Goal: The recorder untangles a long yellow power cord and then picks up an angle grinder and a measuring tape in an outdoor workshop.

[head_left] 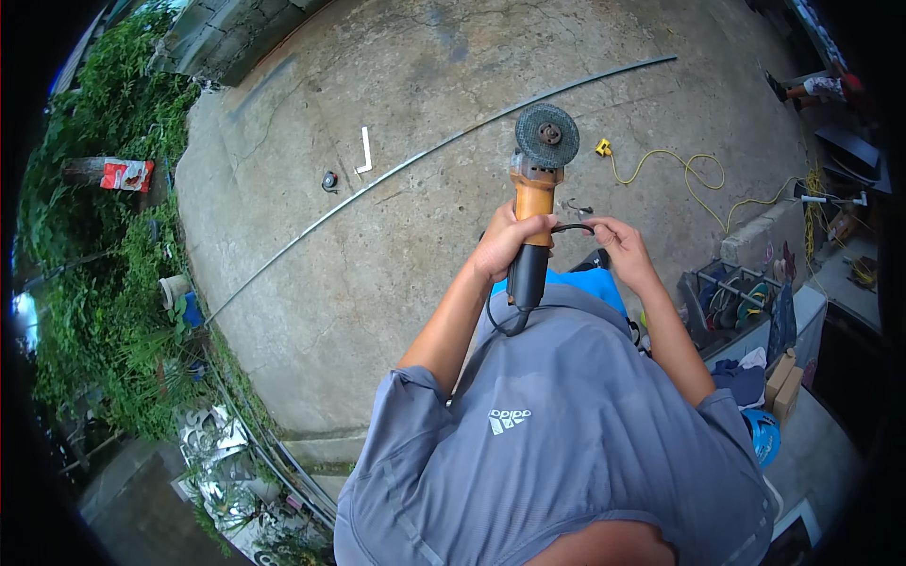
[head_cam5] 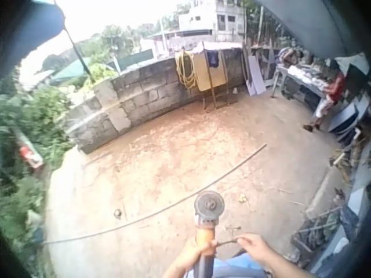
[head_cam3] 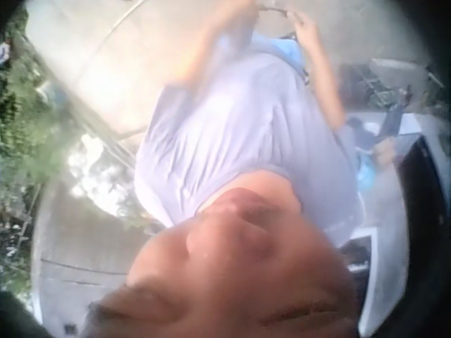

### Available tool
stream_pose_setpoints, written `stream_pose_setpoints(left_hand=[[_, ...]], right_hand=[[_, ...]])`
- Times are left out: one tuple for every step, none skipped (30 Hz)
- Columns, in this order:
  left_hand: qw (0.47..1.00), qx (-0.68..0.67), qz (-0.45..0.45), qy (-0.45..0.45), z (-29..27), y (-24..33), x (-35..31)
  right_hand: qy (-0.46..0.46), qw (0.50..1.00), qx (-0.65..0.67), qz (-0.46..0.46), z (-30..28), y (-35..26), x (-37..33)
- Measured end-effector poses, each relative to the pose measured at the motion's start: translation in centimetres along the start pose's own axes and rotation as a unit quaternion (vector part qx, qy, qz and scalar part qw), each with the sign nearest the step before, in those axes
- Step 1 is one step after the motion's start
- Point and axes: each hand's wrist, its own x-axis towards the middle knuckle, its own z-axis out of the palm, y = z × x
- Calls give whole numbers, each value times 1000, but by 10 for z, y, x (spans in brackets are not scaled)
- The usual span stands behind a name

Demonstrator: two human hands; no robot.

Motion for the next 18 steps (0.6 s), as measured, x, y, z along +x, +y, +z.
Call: stream_pose_setpoints(left_hand=[[999, -40, -11, -16, -9, 10, -4], [996, -80, -21, -32, -16, 19, -7], [994, -97, -25, -35, -20, 27, -11], [993, -113, -17, -36, -23, 37, -13], [991, -125, -14, -41, -28, 50, -18], [990, -138, 0, -43, -33, 61, -20], [988, -149, 23, -41, -38, 71, -20], [985, -159, 46, -38, -42, 82, -21], [980, -185, 65, -26, -44, 91, -19], [974, -210, 84, -14, -46, 101, -17], [969, -220, 109, -6, -48, 112, -16], [968, -216, 129, 19, -52, 121, -17], [967, -207, 146, 38, -58, 128, -16], [964, -196, 169, 60, -65, 134, -14], [961, -197, 177, 79, -69, 137, -11], [959, -193, 185, 89, -67, 136, -7], [961, -181, 172, 123, -66, 135, 0], [961, -169, 157, 153, -65, 133, 13]], right_hand=[[-49, 998, -46, -6, 4, 18, 2], [-98, 991, -91, -13, 9, 32, 5], [-96, 991, -92, -7, 15, 40, 5], [-141, 983, -112, -25, 19, 49, 5], [-189, 972, -129, -46, 24, 55, 6], [-188, 973, -129, -42, 27, 62, 6], [-134, 983, -127, -23, 28, 69, 5], [-79, 989, -125, -5, 29, 77, 6], [-76, 989, -126, -3, 23, 97, 8], [-44, 986, -125, 99, 12, 116, 13], [-15, 972, -121, 199, 5, 129, 18], [-19, 972, -119, 201, 1, 132, 25], [-1, 965, -30, 260, -3, 135, 35], [13, 948, 59, 312, -5, 137, 49], [43, 935, 137, 325, -5, 139, 59], [31, 937, 140, 320, -10, 139, 64], [67, 935, 175, 302, -17, 140, 74], [106, 929, 212, 285, -27, 145, 86]])
